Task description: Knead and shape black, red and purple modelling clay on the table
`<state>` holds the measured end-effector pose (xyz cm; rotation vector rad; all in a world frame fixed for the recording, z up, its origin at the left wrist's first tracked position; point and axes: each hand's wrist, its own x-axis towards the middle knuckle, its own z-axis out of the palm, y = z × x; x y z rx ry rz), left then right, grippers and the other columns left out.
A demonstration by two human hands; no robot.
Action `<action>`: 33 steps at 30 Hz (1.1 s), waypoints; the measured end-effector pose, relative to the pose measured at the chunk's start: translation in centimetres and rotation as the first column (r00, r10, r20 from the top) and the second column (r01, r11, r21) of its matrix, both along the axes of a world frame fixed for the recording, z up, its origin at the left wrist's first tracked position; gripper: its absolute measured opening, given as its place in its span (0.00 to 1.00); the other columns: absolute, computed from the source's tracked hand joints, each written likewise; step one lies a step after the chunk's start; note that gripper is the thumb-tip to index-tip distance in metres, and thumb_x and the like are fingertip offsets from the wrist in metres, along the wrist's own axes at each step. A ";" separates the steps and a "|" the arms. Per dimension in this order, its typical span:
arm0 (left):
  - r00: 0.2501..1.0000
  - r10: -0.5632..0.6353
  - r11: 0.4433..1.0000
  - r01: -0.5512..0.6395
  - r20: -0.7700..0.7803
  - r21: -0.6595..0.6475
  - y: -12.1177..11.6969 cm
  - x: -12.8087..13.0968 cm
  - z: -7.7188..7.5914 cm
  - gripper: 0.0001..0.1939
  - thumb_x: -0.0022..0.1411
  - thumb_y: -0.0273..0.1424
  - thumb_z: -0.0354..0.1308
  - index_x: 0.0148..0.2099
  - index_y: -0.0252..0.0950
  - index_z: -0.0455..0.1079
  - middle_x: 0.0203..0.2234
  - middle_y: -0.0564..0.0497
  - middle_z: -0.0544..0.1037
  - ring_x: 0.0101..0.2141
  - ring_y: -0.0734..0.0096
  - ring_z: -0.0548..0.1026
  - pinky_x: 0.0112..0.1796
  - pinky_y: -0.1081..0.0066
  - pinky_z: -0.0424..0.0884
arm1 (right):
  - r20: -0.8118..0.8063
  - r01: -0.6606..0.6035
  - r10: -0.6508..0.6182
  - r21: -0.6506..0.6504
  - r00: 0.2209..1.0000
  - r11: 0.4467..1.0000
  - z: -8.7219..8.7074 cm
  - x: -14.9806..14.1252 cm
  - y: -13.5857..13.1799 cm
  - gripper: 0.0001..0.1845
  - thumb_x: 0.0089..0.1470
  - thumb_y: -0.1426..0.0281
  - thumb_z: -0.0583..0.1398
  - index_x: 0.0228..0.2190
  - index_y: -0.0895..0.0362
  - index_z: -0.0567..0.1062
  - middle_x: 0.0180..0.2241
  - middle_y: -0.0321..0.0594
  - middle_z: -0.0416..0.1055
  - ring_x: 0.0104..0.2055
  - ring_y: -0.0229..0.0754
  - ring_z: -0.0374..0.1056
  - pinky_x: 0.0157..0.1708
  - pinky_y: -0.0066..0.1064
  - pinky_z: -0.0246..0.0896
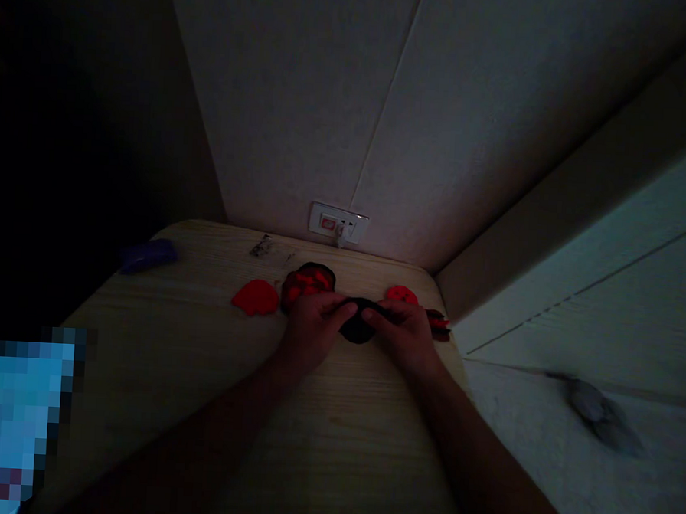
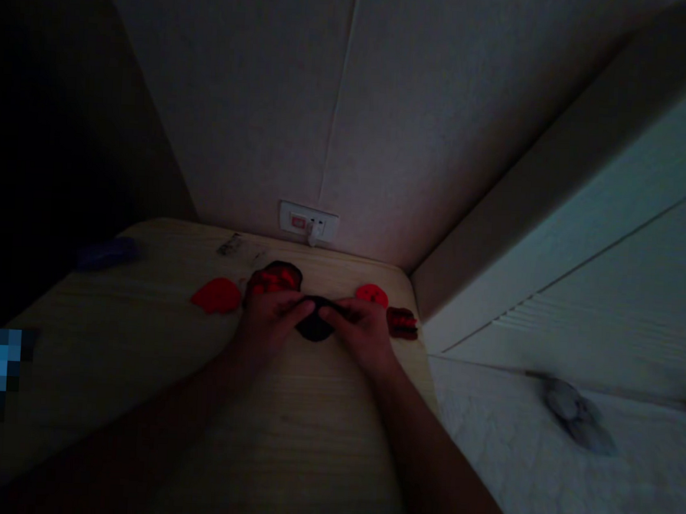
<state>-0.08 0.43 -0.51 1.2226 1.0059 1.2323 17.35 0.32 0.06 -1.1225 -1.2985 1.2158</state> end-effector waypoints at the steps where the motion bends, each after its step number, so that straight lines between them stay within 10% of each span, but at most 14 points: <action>1: 1.000 -0.010 1.000 0.010 0.007 -0.008 0.0 0.1 0.0 0.13 0.57 0.38 0.65 0.37 0.32 0.79 0.31 0.47 0.83 0.33 0.64 0.80 0.35 0.70 0.73 | 0.003 0.011 -0.011 0.008 1.000 1.000 -0.1 0.0 0.0 0.10 0.44 0.62 0.74 0.28 0.55 0.84 0.27 0.37 0.80 0.27 0.39 0.73 0.32 0.30 0.70; 33: 0.986 0.023 0.997 -0.010 -0.166 0.079 -0.2 0.0 0.3 0.14 0.61 0.39 0.61 0.31 0.33 0.76 0.24 0.51 0.78 0.28 0.70 0.74 0.29 0.73 0.67 | 0.063 0.018 -0.018 0.002 0.998 1.000 0.1 0.2 -0.2 0.12 0.47 0.60 0.72 0.30 0.54 0.84 0.28 0.36 0.80 0.28 0.40 0.73 0.31 0.30 0.69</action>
